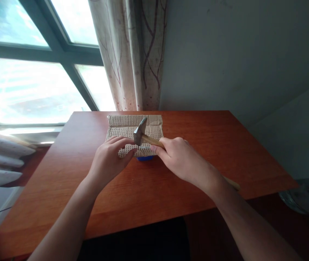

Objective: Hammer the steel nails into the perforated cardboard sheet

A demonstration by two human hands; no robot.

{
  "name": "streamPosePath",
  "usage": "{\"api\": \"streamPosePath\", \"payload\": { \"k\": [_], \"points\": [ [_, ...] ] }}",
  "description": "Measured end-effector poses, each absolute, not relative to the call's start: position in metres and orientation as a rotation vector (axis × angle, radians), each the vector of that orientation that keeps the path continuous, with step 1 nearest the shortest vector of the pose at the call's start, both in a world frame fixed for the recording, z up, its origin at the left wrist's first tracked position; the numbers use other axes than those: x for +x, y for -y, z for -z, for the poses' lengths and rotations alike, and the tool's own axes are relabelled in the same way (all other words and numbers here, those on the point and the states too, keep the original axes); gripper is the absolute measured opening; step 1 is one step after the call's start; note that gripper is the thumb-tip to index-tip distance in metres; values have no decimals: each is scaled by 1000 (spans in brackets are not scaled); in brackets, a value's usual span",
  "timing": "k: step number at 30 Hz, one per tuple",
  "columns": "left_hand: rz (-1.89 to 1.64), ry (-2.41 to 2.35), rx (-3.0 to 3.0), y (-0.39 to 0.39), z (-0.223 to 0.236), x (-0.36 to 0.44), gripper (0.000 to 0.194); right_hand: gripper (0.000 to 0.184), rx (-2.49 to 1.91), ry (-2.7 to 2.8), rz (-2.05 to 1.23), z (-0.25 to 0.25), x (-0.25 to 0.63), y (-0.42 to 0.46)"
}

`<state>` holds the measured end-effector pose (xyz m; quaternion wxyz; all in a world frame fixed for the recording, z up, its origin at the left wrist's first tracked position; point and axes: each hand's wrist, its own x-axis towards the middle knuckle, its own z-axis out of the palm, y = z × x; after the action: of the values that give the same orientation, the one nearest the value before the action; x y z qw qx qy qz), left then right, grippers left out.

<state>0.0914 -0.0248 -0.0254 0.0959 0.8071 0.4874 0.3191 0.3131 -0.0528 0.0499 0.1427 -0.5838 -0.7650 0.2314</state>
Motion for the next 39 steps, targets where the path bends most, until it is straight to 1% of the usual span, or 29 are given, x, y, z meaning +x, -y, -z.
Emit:
{"api": "streamPosePath", "payload": {
  "k": [7,11,18,33,39],
  "points": [
    [-797,-1498,2519,29,28,93,22,40,-1690,2175,-606,-52,314,50],
    [-757,-1510,2513,29,30,93,21,39,-1723,2208,-645,-45,311,48],
    [-766,-1505,2499,28,30,92,20,42,-1716,2209,-655,-41,310,48],
    [-746,-1511,2454,28,27,93,17,36,-1739,2261,-627,-36,309,52],
    [-752,-1501,2454,27,29,92,18,38,-1738,2263,-613,-34,310,50]
  ]
}}
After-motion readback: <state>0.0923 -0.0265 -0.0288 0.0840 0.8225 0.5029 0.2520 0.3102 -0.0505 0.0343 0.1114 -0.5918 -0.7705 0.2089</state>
